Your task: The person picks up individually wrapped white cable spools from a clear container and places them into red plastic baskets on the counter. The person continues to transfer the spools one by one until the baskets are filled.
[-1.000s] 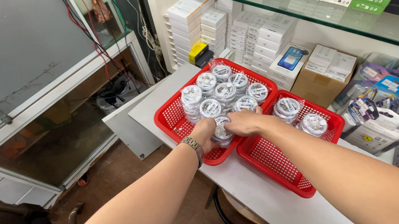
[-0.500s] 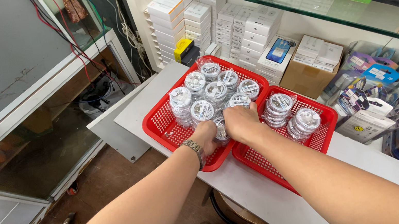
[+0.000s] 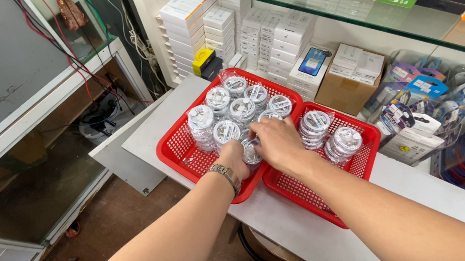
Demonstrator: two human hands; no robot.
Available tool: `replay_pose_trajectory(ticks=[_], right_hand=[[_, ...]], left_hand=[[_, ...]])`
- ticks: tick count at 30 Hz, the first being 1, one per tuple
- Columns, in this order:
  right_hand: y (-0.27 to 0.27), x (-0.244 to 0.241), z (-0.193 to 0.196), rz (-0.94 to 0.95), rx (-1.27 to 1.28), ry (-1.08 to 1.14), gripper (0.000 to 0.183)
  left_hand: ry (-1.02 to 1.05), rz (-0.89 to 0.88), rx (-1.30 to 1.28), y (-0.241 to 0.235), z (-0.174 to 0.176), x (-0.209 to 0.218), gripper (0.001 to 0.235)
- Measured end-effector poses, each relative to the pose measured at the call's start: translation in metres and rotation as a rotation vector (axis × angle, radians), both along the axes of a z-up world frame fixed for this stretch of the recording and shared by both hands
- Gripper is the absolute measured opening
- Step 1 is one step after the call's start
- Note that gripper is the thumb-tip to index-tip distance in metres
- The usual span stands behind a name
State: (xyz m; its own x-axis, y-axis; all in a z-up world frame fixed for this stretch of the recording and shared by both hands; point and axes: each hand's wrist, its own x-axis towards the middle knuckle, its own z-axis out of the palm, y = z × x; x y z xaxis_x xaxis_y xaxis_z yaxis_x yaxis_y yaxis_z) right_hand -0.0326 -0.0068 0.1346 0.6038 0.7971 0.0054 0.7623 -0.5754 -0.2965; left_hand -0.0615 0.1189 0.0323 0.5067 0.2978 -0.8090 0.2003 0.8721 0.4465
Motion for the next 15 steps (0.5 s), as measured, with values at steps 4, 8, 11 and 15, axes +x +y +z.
replay_pose_trajectory(ticks=[4, 8, 11, 15], right_hand=[[-0.001, 0.007, -0.016, 0.071, -0.038, 0.016, 0.040], [0.008, 0.013, -0.039, 0.118, 0.050, -0.122, 0.032], [0.009, 0.017, -0.041, 0.110, 0.036, -0.083, 0.036], [0.001, 0.017, -0.025, 0.088, -0.010, 0.016, 0.035]], left_hand=[[-0.011, -0.191, 0.081, -0.005, 0.014, -0.001, 0.036], [-0.003, -0.218, -0.051, 0.006, 0.021, 0.000, 0.039], [-0.070, -0.174, -0.131, 0.007, 0.018, -0.005, 0.037], [-0.071, -0.141, -0.058, 0.009, 0.015, -0.016, 0.037]])
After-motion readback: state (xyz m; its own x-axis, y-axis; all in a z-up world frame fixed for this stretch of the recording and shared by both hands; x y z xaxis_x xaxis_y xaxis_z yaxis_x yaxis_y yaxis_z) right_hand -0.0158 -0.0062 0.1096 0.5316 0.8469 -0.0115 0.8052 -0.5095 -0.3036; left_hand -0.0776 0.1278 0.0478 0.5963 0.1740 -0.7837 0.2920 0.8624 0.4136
